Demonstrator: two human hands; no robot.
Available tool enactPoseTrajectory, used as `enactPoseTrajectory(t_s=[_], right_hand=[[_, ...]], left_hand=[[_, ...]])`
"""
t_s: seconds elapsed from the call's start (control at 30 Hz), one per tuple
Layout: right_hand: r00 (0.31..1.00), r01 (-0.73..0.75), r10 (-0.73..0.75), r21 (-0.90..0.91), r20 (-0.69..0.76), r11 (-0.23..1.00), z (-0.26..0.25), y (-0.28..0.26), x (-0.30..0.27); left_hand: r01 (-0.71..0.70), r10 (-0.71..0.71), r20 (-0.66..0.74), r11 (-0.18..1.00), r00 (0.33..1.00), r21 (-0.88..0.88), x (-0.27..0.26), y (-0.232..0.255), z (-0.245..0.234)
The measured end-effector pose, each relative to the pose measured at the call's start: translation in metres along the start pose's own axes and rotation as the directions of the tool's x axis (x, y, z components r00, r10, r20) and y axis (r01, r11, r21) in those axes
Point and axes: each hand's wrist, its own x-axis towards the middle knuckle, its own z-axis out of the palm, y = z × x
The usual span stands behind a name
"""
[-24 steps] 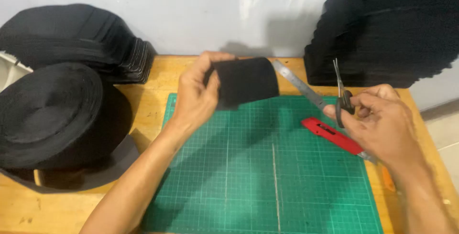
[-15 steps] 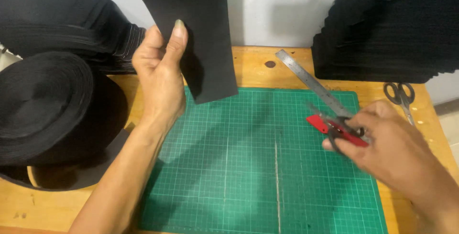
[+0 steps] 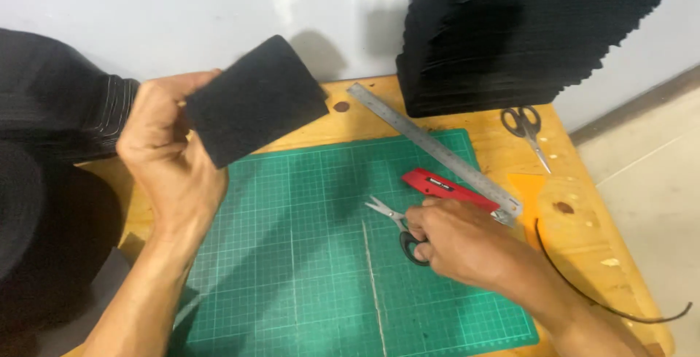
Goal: The person smooths a black fabric strip on a green cutting mat using an orange plastic scraper. They then use scissors to trim the edges of the fabric strip, rotating it to cut along the sides.
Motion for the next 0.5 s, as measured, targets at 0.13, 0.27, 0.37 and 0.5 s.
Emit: enactPoseTrajectory(t_s=[0.13, 0.27, 0.37, 0.5], right_hand=[[0.995, -0.065, 0.063, 0.024, 0.076, 0.998, -0.036, 0.001, -0.026], [0.912, -0.378, 0.395, 0.15, -0.108, 0.914, -0.056, 0.033, -0.045], [0.826, -0.506, 0.529, 0.16, -0.193, 0.848, -0.047, 0.074, -0.056], [0.784, -0.455, 0.554, 0.347, -0.28, 0.82, 0.001, 0.134, -0.05]], left_hand=[[-0.017, 0.029, 0.19, 0.998, 0.981, -0.066, -0.01, 0.016, 0.008], [-0.061, 0.092, 0.446, 0.995, 0.89, -0.085, -0.048, 0.009, 0.008], [0.026, 0.057, 0.547, 0.99, 0.835, -0.142, -0.072, 0.0, 0.002], [0.177, -0.07, 0.611, 0.977, 0.789, -0.118, -0.103, -0.023, -0.009]])
